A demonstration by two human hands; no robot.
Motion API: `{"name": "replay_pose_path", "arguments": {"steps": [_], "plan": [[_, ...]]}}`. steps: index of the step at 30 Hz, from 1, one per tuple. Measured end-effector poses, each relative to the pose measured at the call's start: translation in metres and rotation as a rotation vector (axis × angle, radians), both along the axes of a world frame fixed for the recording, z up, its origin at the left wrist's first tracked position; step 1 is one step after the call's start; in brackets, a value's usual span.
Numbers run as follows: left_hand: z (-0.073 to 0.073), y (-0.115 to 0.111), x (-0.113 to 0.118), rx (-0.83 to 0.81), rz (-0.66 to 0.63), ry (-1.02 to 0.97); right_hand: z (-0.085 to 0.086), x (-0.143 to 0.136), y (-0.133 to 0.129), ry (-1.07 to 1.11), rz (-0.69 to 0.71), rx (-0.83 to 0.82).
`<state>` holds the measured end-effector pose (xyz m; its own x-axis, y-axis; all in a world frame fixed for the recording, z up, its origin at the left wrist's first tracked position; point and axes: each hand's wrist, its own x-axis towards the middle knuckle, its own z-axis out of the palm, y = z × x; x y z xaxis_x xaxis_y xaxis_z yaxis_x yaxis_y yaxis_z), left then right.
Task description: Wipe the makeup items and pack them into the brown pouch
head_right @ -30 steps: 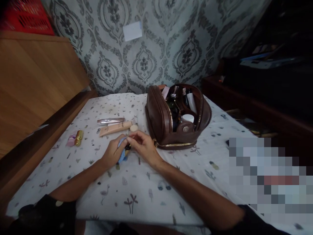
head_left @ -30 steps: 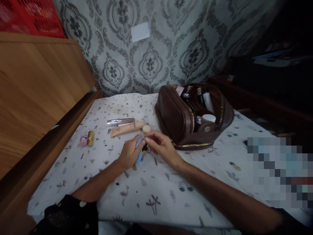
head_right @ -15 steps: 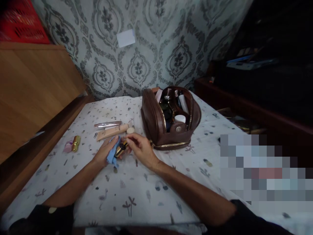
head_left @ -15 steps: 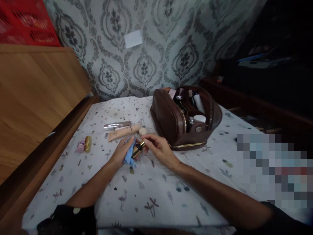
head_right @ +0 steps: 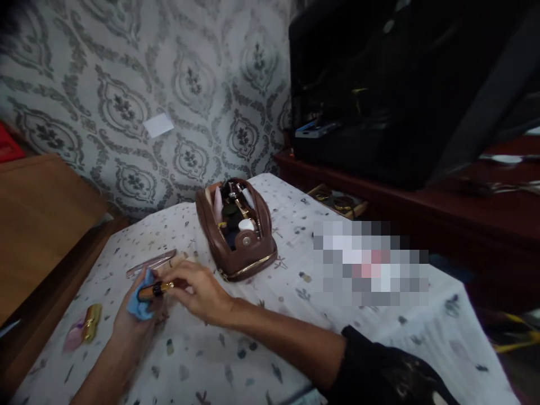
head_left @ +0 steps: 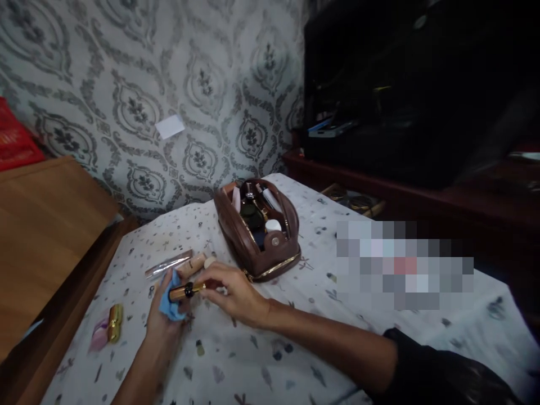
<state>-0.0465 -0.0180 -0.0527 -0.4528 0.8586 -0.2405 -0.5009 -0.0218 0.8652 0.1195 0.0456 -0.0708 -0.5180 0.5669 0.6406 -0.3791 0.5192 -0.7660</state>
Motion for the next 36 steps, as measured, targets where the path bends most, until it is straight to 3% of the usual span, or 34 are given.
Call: {"name": "replay_pose_path", "arguments": {"steps": [3,5,8,11,14,17,20,22,30,36], "plan": [[0.025,0.011,0.009,0.008,0.066,-0.03,0.008,0.011,-0.002,0.011,-0.043,0.161],[0.043,0.019,0.023,0.025,0.045,-0.028,0.018,0.022,-0.002,0.033,-0.085,0.229],[0.063,0.032,0.047,0.058,0.019,-0.017,0.036,0.042,0.003,0.074,-0.185,0.264],[0.074,0.048,0.07,0.086,-0.022,0.07,0.056,0.063,0.014,0.117,-0.301,0.255],[0.082,0.065,0.085,0.165,-0.03,0.369,0.077,0.082,0.031,0.117,-0.391,0.154],[0.089,0.076,0.088,0.325,-0.059,1.031,0.095,0.099,0.052,0.13,-0.403,0.023],[0.09,0.081,0.082,0.385,-0.212,1.677,0.109,0.11,0.076,0.114,-0.44,-0.007],[0.086,0.08,0.076,0.37,-0.281,1.875,0.115,0.112,0.092,0.028,-0.473,0.038],[0.071,0.075,0.067,0.395,-0.245,1.958,0.117,0.08,0.139,-0.523,-0.487,0.389],[0.068,0.078,0.065,0.427,-0.239,1.951,0.11,0.057,0.156,-0.724,-0.477,0.432]]}}
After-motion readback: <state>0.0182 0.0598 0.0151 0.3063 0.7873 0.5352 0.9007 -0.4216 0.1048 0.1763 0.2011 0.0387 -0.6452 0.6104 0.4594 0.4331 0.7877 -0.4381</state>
